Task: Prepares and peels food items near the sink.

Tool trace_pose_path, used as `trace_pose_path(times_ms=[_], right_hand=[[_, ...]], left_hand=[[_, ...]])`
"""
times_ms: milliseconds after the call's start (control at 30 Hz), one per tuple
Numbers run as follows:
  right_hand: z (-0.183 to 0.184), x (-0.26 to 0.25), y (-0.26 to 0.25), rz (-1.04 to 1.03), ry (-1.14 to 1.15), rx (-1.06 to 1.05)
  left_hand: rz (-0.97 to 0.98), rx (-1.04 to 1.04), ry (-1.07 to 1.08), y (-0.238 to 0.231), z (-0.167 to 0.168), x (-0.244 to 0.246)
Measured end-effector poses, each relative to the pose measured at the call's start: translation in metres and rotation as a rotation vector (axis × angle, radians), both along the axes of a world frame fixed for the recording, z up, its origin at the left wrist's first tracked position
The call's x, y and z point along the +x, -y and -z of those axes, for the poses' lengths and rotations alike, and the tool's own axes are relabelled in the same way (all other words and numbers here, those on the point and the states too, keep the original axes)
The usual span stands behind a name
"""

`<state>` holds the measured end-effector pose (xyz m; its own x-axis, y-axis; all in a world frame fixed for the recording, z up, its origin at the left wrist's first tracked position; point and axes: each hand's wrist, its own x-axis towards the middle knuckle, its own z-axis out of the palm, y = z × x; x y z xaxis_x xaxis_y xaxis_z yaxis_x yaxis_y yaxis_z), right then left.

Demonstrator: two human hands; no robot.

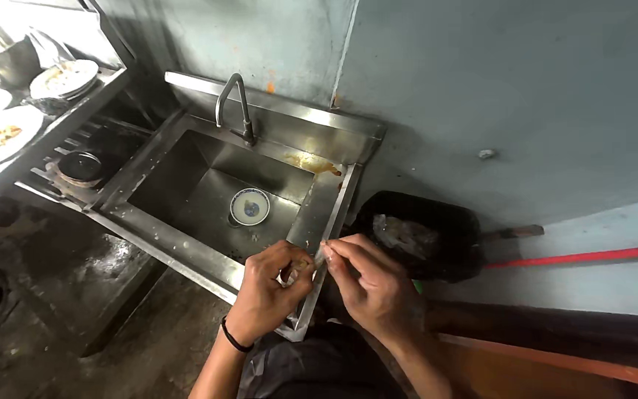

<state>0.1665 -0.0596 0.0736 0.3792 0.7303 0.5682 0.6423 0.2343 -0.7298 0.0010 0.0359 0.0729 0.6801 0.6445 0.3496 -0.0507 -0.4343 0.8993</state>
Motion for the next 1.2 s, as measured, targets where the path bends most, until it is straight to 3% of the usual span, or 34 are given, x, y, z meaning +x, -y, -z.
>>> trace_pose_path(times_ms=[167, 267, 333, 400, 467, 500, 633, 867, 1067, 1200], right_hand=[[-0.008, 0.023, 0.003, 0.077, -0.122, 0.049], [-0.014, 0.067, 0.011, 0.274, -0.095, 0.020], [-0.013, 0.112, 0.022, 0.574, -0.053, -0.131], [-0.004, 0.150, 0.036, 0.780, -0.051, -0.499], [-0.002, 0.149, 0.037, 0.657, -0.112, -0.760], [-0.003, 0.130, 0.034, 0.509, -0.100, -0.742], [-0.009, 0.034, 0.020, -0.123, -0.315, -0.306], [0.004, 0.008, 0.007, -0.154, -0.269, -0.196], [0.009, -0.005, -0.002, -0.099, -0.128, -0.064], [0.018, -0.016, -0.008, -0.165, -0.230, -0.165]], left_hand=[[0.007, -0.017, 0.036, 0.000, -0.002, 0.002], [-0.021, -0.031, 0.089, 0.000, -0.001, -0.002], [-0.043, -0.031, 0.133, 0.000, -0.001, -0.002], [-0.047, -0.071, 0.167, 0.003, -0.001, -0.004], [-0.039, -0.148, 0.216, 0.005, 0.003, 0.000], [-0.032, -0.178, 0.231, 0.006, 0.005, 0.003], [0.002, -0.196, 0.168, 0.008, 0.011, 0.011], [-0.046, -0.084, 0.061, 0.005, 0.008, 0.005], [-0.218, -0.209, 0.056, 0.010, 0.007, 0.000], [-0.279, -0.229, 0.136, 0.012, 0.011, -0.004]])
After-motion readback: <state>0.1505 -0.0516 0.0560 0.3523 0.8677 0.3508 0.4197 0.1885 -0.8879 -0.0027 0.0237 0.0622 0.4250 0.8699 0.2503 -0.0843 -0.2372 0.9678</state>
